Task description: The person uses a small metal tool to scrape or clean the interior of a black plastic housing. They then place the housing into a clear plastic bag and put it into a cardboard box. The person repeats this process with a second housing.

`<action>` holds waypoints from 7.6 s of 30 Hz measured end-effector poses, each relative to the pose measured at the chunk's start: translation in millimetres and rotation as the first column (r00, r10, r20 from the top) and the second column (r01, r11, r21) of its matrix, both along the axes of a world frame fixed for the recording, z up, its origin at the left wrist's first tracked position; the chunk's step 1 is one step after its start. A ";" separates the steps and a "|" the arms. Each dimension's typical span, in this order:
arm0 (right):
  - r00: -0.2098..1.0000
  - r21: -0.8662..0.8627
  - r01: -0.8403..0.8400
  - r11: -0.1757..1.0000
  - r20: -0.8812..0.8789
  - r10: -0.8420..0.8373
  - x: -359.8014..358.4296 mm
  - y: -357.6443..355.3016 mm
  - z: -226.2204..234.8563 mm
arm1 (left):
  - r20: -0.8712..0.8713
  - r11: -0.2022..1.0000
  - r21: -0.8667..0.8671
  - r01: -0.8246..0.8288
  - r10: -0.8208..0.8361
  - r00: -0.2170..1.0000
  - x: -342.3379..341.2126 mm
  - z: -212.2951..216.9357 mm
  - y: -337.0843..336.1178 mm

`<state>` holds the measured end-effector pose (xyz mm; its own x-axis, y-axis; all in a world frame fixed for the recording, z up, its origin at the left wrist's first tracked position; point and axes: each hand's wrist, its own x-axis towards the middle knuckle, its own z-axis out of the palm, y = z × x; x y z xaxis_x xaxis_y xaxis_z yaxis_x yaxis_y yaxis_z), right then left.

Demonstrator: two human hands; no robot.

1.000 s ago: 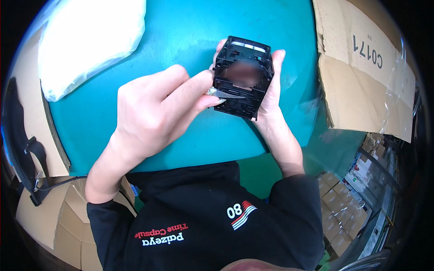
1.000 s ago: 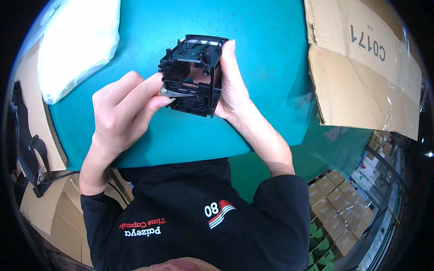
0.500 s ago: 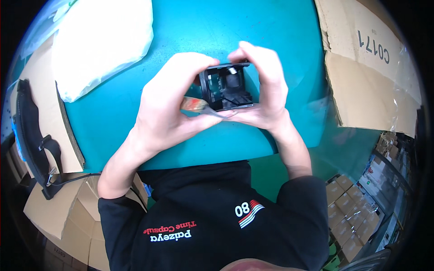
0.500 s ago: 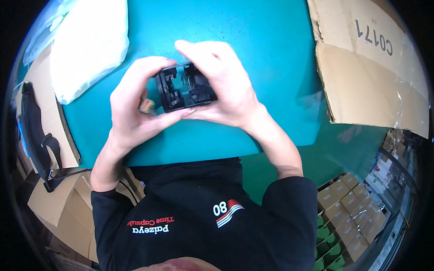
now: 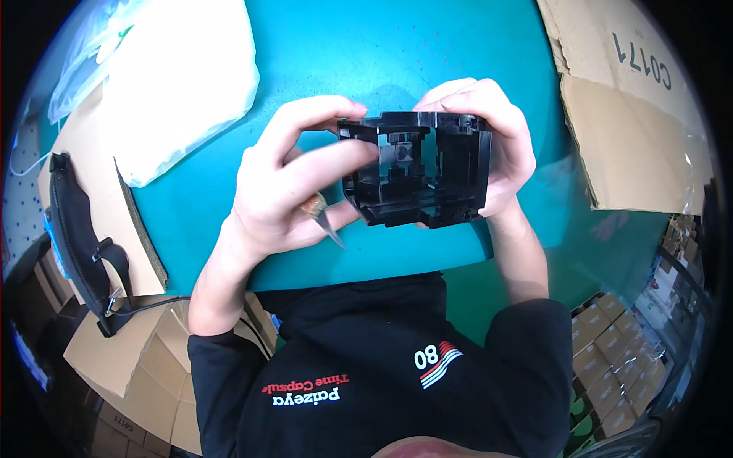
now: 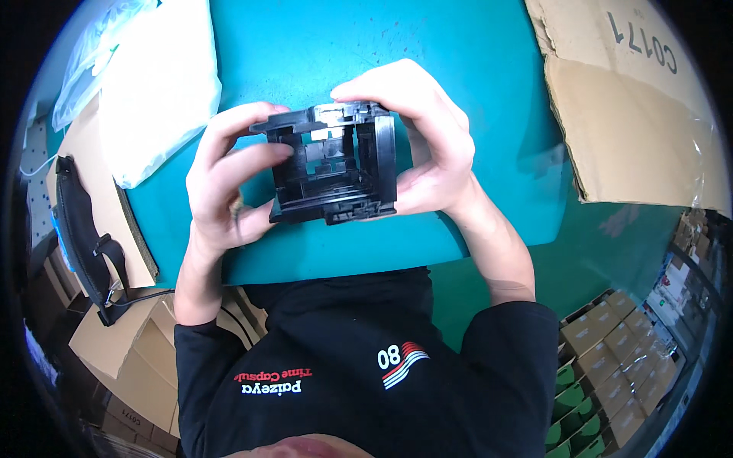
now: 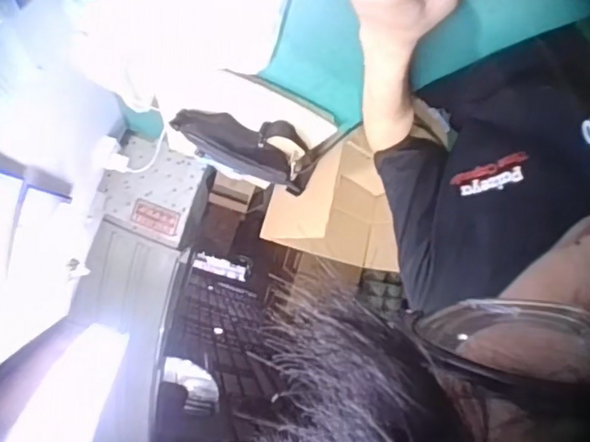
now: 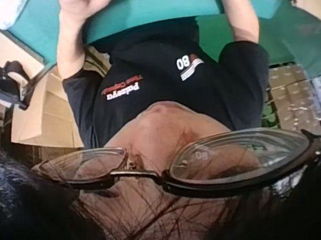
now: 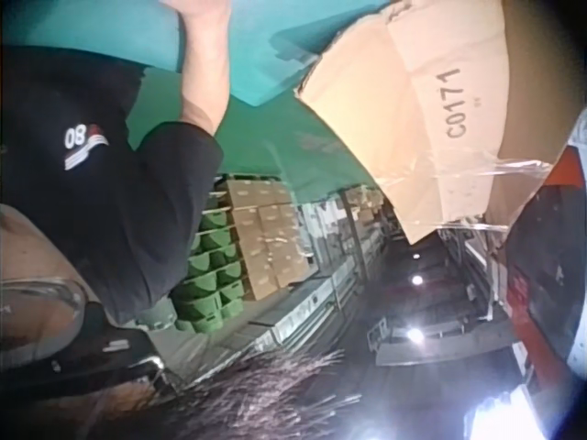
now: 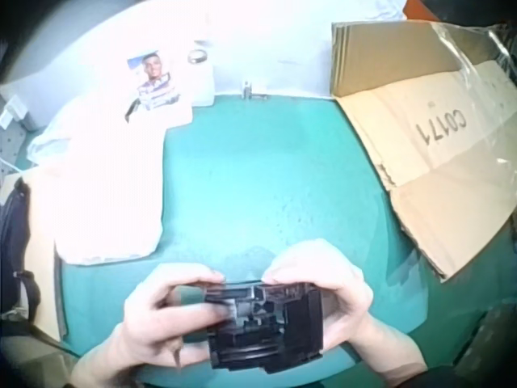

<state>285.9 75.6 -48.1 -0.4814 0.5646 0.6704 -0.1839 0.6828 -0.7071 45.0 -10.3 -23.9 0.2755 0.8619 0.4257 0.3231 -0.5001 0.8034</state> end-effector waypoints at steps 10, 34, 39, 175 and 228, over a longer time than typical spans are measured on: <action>1.000 0.048 -0.014 0.999 0.009 0.013 -6.5 -4.1 4.8 | -0.253 0.974 0.186 0.127 -0.077 0.964 -4.1 -12.0 9.6; 0.998 0.117 0.060 0.991 -0.004 -0.060 -10.5 -3.9 1.5 | -0.416 0.981 0.169 0.091 -0.013 0.909 -2.9 -1.1 3.9; 0.998 0.111 0.059 0.992 -0.016 -0.057 -10.6 -4.3 0.9 | -0.394 0.982 0.162 0.100 -0.028 0.918 -5.8 -2.6 4.5; 0.943 -0.523 0.005 0.853 0.287 0.171 -21.8 -39.0 10.4 | 0.362 0.947 -0.319 0.025 0.097 0.927 1.1 -4.7 -12.0; 0.943 -0.367 0.297 0.881 0.261 -0.209 -37.4 -50.8 2.9 | -0.059 0.967 -0.053 -0.251 0.248 0.967 22.7 -0.6 -9.2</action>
<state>248.5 24.8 -45.3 -0.3884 0.8823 0.2658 0.1376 0.3408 -0.9300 67.8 -19.5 -24.5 0.0689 0.9295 0.3623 0.4736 -0.3501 0.8082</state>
